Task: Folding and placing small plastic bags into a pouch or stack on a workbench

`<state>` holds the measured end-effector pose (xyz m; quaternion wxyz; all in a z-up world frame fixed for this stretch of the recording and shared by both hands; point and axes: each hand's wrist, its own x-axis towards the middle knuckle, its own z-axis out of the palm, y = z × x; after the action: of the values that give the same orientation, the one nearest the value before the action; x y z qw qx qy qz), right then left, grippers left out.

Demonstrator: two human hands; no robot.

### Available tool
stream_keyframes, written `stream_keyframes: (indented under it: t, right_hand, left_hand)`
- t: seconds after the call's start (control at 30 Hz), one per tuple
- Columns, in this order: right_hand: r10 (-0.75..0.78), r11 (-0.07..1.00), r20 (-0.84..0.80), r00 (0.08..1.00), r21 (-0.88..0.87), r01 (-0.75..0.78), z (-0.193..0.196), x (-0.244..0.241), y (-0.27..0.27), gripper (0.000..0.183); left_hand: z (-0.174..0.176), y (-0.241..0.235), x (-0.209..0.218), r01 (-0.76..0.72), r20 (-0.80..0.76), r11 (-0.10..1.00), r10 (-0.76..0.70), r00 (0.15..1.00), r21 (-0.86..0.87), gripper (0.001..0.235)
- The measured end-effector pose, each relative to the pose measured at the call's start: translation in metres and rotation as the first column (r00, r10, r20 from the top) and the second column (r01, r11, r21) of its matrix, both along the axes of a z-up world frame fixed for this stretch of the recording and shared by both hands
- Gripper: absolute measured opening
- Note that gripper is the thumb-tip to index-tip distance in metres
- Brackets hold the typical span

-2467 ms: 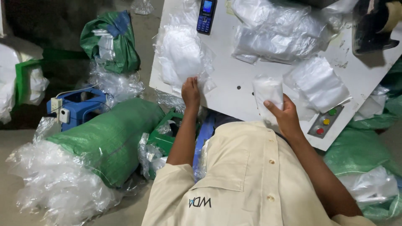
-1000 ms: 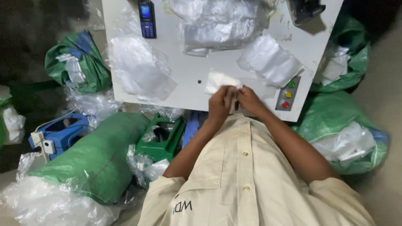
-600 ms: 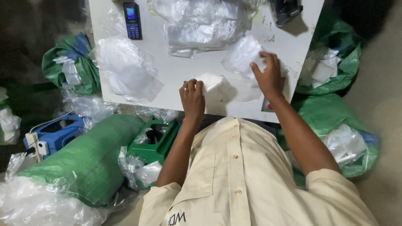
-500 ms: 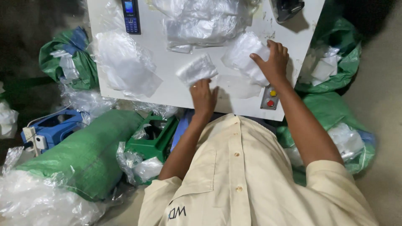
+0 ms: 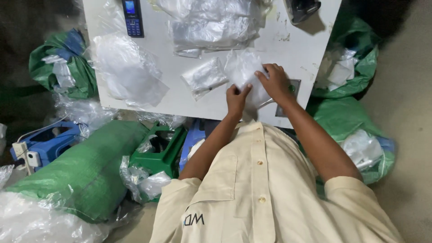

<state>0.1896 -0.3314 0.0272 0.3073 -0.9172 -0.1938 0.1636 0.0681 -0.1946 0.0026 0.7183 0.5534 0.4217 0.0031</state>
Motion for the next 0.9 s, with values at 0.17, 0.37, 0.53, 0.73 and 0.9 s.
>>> stream_keyframes:
  t: [0.17, 0.37, 0.53, 0.73, 0.9]
  right_hand:
    - [-0.181, 0.925, -0.467, 0.866, 0.218, 0.311, 0.036, -0.015, 0.020, 0.054]
    - [0.028, 0.643, -0.839, 0.543, 0.431, 0.633, 0.137, -0.036, 0.023, 0.034]
    - [0.056, 0.810, -0.972, 0.228, 0.178, 0.559, 0.138, -0.079, -0.012, 0.045]
    - [0.226, 0.969, -0.673, 0.704, 0.230, -0.091, 0.191, -0.064, 0.003, 0.081]
    - [-0.001, 0.983, -0.658, 0.753, 0.137, 0.121, 0.102, -0.084, 0.016, 0.032]
  left_hand:
    - [0.058, 0.032, 0.019, 0.006, -0.105, 0.972, -0.032, 0.994, -0.236, 0.060]
    - [0.157, 0.063, -0.004, 0.384, -0.009, 0.921, -0.385, 0.923, -0.058, 0.045]
    - [0.184, 0.075, -0.056, 0.718, -0.049, 0.646, -0.751, 0.658, -0.258, 0.054]
    - [0.216, 0.069, -0.046, 0.473, -0.389, 0.797, -0.598, 0.701, -0.375, 0.079]
    - [0.195, 0.074, -0.038, 0.439, -0.222, 0.688, -0.385, 0.896, 0.577, 0.066]
